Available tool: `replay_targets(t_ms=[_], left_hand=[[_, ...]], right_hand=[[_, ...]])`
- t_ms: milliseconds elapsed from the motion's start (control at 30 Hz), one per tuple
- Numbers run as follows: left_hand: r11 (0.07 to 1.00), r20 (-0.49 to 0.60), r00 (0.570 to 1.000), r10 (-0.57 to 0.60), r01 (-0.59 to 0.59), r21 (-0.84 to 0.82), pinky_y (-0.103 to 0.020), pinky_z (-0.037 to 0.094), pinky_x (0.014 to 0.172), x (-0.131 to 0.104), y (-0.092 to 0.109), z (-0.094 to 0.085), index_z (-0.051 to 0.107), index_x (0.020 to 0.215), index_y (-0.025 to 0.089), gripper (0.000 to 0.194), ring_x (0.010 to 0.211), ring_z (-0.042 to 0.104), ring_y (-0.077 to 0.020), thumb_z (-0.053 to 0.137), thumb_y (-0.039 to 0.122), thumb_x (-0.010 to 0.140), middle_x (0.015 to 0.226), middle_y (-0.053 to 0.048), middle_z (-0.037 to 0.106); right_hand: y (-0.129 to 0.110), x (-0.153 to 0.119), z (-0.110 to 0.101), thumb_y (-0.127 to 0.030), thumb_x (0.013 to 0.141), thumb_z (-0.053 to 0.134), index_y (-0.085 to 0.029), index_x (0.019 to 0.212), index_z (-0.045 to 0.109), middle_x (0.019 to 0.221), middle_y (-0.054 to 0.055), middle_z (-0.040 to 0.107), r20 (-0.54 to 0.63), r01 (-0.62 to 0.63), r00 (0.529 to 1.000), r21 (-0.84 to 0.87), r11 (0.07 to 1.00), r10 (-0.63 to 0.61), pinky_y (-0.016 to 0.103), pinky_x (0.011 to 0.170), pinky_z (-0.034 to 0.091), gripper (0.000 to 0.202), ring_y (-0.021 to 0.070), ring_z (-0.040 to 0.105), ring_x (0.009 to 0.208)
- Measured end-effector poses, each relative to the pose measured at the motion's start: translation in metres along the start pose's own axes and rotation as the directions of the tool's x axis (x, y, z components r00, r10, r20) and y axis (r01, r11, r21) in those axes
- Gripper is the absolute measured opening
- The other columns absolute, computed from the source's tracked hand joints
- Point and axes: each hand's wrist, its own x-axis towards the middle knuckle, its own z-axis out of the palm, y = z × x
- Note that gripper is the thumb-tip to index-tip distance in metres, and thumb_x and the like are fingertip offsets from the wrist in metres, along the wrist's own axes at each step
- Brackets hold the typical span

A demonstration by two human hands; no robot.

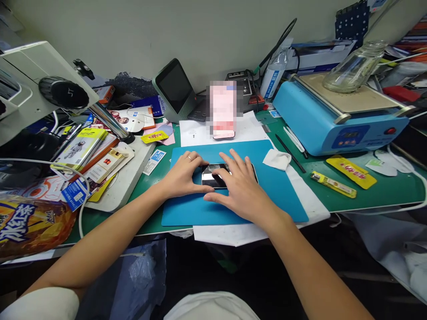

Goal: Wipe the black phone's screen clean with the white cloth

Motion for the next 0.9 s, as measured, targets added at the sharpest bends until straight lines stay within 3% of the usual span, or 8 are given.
replay_targets(t_ms=[167, 333, 433, 533, 600, 700, 900], left_hand=[[1.0, 0.007, 1.0, 0.0, 0.0, -0.006, -0.044, 0.047, 0.089, 0.0, -0.001, 0.001, 0.063, 0.115, 0.019, 0.067, 0.101, 0.052, -0.0288, 0.077, 0.07, 0.073, 0.107, -0.008, 0.059], [1.0, 0.026, 1.0, -0.013, 0.013, -0.01, -0.043, 0.046, 0.09, 0.001, 0.0, -0.001, 0.062, 0.116, 0.021, 0.07, 0.104, 0.052, -0.029, 0.077, 0.072, 0.07, 0.109, -0.007, 0.058], [1.0, 0.041, 0.999, -0.017, 0.018, -0.019, -0.043, 0.047, 0.09, 0.001, 0.001, -0.002, 0.062, 0.117, 0.021, 0.07, 0.105, 0.052, -0.0291, 0.077, 0.072, 0.071, 0.111, -0.007, 0.058], [0.999, 0.055, 0.998, -0.023, 0.024, -0.033, -0.043, 0.047, 0.09, 0.0, 0.002, -0.003, 0.062, 0.118, 0.021, 0.069, 0.105, 0.052, -0.029, 0.076, 0.071, 0.072, 0.111, -0.008, 0.058], [0.999, 0.061, 0.998, -0.026, 0.028, -0.039, -0.044, 0.047, 0.091, 0.001, 0.002, -0.004, 0.062, 0.118, 0.021, 0.069, 0.105, 0.052, -0.0291, 0.075, 0.072, 0.073, 0.112, -0.008, 0.058], [0.999, 0.059, 0.998, -0.028, 0.031, -0.04, -0.044, 0.047, 0.091, 0.001, 0.002, -0.003, 0.062, 0.117, 0.021, 0.069, 0.106, 0.052, -0.0295, 0.075, 0.072, 0.072, 0.112, -0.008, 0.058], [0.999, 0.038, 0.999, -0.017, 0.018, -0.041, -0.045, 0.047, 0.09, 0.001, 0.001, -0.001, 0.062, 0.117, 0.021, 0.071, 0.103, 0.052, -0.0285, 0.075, 0.073, 0.071, 0.109, -0.007, 0.058]], right_hand=[[0.013, -0.007, -0.001, -0.081, 0.084, 0.049, -0.02, 0.117, 0.067, 0.168, 0.017, 0.027, -0.023, -0.063, 0.998, -0.034, 0.997, 0.062, 0.077, 0.118, 0.013, 0.071, 0.0447, 0.006, 0.156], [0.033, -0.023, -0.006, -0.078, 0.085, 0.051, -0.022, 0.117, 0.068, 0.167, 0.015, 0.03, -0.074, -0.094, 0.993, -0.053, 0.994, 0.09, 0.076, 0.118, 0.014, 0.067, 0.0454, 0.01, 0.155], [0.045, -0.031, -0.018, -0.071, 0.089, 0.053, -0.023, 0.122, 0.067, 0.164, 0.014, 0.036, -0.171, -0.141, 0.976, -0.023, 0.99, 0.135, 0.071, 0.118, 0.023, 0.06, 0.0439, 0.024, 0.152], [0.062, -0.035, -0.032, -0.058, 0.095, 0.051, -0.022, 0.13, 0.065, 0.151, 0.015, 0.054, -0.311, -0.294, 0.907, 0.018, 0.956, 0.285, 0.057, 0.109, 0.044, 0.052, 0.0385, 0.049, 0.138], [0.076, -0.036, -0.037, -0.051, 0.096, 0.05, -0.018, 0.131, 0.066, 0.138, 0.017, 0.063, -0.324, -0.386, 0.875, -0.018, 0.922, 0.36, 0.053, 0.101, 0.05, 0.05, 0.0382, 0.057, 0.127], [0.094, -0.034, -0.036, -0.046, 0.095, 0.048, -0.015, 0.123, 0.071, 0.125, 0.018, 0.068, -0.285, -0.426, 0.876, -0.08, 0.901, 0.389, 0.053, 0.093, 0.053, 0.048, 0.0385, 0.062, 0.117], [0.108, -0.027, -0.033, -0.037, 0.096, 0.046, -0.019, 0.096, 0.075, 0.102, 0.013, 0.069, -0.329, -0.354, 0.892, -0.078, 0.932, 0.312, 0.044, 0.079, 0.056, 0.034, 0.0302, 0.068, 0.094]])
